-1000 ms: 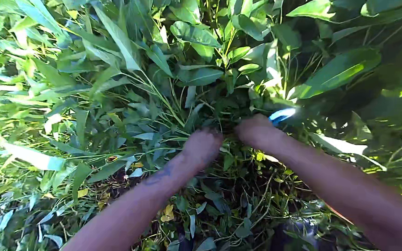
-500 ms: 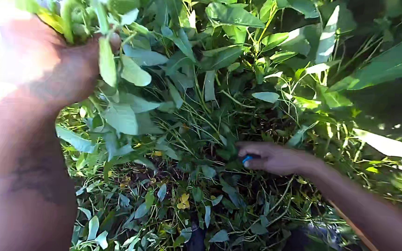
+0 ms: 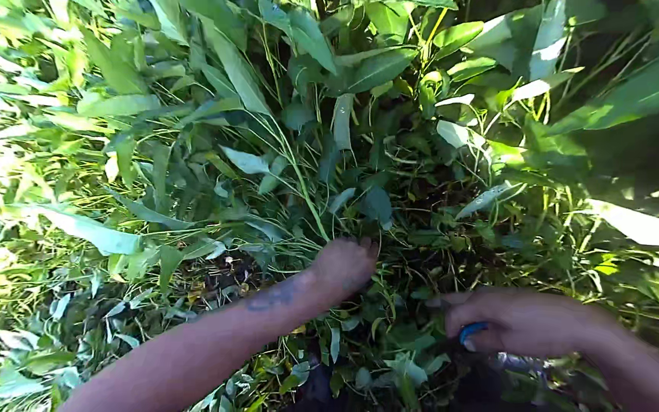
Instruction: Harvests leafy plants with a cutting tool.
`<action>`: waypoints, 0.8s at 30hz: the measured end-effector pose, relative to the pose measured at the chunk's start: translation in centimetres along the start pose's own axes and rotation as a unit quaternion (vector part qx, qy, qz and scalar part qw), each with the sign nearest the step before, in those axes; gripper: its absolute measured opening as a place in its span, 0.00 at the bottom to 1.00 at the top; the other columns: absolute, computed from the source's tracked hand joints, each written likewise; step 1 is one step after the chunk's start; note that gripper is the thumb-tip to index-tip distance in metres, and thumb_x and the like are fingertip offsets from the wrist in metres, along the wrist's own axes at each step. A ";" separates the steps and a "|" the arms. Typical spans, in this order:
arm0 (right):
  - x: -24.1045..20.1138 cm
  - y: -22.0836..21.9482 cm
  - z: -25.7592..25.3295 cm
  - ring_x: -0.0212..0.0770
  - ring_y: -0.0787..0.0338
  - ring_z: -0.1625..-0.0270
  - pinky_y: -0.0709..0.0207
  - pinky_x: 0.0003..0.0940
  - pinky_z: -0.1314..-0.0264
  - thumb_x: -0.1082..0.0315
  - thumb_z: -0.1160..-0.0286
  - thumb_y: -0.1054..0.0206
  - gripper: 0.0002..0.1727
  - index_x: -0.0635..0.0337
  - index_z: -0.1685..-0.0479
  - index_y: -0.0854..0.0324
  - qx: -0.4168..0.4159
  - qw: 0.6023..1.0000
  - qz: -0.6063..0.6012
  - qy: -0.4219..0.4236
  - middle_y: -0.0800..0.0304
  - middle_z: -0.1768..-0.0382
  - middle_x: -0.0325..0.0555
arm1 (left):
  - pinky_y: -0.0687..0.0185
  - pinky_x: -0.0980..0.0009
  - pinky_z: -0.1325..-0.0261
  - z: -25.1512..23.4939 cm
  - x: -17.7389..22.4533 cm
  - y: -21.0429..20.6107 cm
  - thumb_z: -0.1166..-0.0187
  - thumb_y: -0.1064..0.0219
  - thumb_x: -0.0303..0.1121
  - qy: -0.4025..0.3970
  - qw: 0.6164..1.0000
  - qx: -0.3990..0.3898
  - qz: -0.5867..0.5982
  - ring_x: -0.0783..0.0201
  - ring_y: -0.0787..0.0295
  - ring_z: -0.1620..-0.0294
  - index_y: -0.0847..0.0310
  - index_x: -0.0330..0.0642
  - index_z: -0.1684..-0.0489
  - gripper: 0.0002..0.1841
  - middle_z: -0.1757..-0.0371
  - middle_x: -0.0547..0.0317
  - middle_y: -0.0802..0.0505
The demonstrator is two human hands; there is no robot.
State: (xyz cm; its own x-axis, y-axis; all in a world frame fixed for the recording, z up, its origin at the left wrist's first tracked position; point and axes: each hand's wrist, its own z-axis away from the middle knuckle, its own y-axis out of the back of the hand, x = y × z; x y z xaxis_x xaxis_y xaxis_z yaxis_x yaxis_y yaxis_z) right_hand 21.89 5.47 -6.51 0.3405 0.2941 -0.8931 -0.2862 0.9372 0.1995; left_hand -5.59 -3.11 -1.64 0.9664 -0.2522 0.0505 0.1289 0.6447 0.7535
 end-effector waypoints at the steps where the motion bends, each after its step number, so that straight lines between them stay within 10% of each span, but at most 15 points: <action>1: -0.1 0.6 1.0 0.39 0.19 0.21 0.21 0.51 0.23 0.54 0.17 0.36 0.12 0.38 0.46 0.07 0.054 0.998 -0.008 0.028 0.20 0.19 0.32 | 0.10 0.48 0.47 0.5 0.1 -1.1 0.20 0.35 0.23 -0.005 1.000 0.011 -0.006 0.43 0.07 0.50 0.18 0.34 0.31 0.19 0.41 0.43 0.09; 5: -1.7 3.3 1.0 0.28 0.10 0.34 0.10 0.34 0.35 0.44 0.17 0.35 0.15 0.35 0.47 0.06 0.268 0.955 -0.079 0.104 0.09 0.35 0.23 | 0.11 0.49 0.47 2.8 0.6 -3.5 0.20 0.37 0.21 -0.034 0.999 0.032 0.017 0.44 0.08 0.50 0.14 0.34 0.41 0.13 0.45 0.43 0.08; 8: -3.3 4.4 -3.0 0.34 0.08 0.58 0.12 0.45 0.56 0.53 0.15 0.34 0.11 0.31 0.42 0.10 0.253 0.960 0.093 -0.077 0.06 0.59 0.28 | 0.10 0.51 0.53 3.2 0.8 -4.6 0.21 0.36 0.20 -0.056 0.996 0.063 -0.022 0.44 0.07 0.55 0.13 0.33 0.45 0.11 0.51 0.42 0.08; 11: -3.7 4.0 -7.7 0.54 0.06 0.50 0.16 0.63 0.52 0.56 0.14 0.38 0.14 0.34 0.37 0.13 0.155 0.935 0.240 -0.209 0.05 0.51 0.43 | 0.10 0.52 0.58 2.7 0.7 -4.8 0.21 0.34 0.23 -0.060 0.992 0.076 -0.082 0.45 0.06 0.58 0.12 0.31 0.48 0.10 0.54 0.42 0.07; 15: -3.6 2.4 -11.2 0.60 0.07 0.53 0.15 0.62 0.57 0.67 0.19 0.35 0.10 0.49 0.46 0.11 0.183 0.915 0.296 -0.201 0.07 0.53 0.52 | 0.12 0.53 0.56 2.5 0.3 -3.4 0.22 0.34 0.23 -0.059 0.994 0.053 -0.069 0.46 0.08 0.56 0.11 0.33 0.56 0.06 0.57 0.43 0.08; 18: -5.6 2.2 -10.3 0.64 0.07 0.49 0.17 0.64 0.49 0.69 0.15 0.41 0.11 0.58 0.48 0.11 0.055 0.911 0.274 -0.305 0.07 0.53 0.57 | 0.12 0.50 0.49 2.8 0.0 -2.4 0.22 0.33 0.23 -0.033 0.998 0.004 -0.051 0.44 0.07 0.51 0.12 0.33 0.54 0.06 0.52 0.42 0.07; 24: -4.7 1.9 -6.8 0.63 0.07 0.49 0.17 0.65 0.52 0.64 0.16 0.39 0.15 0.42 0.37 0.14 0.045 0.905 0.234 -0.352 0.06 0.51 0.54 | 0.17 0.53 0.36 0.7 -0.8 -1.3 0.25 0.32 0.23 -0.050 0.985 0.098 -0.135 0.48 0.16 0.30 0.09 0.36 0.58 0.06 0.24 0.49 0.16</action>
State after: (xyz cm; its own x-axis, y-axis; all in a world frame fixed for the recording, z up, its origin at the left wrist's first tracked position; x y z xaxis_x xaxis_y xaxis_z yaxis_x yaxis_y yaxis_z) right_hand 13.66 4.61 -4.71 0.6963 0.6798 -0.2302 -0.4831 0.6811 0.5501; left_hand -6.66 -4.25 -2.19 0.8752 -0.4706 -0.1123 0.3229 0.3952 0.8600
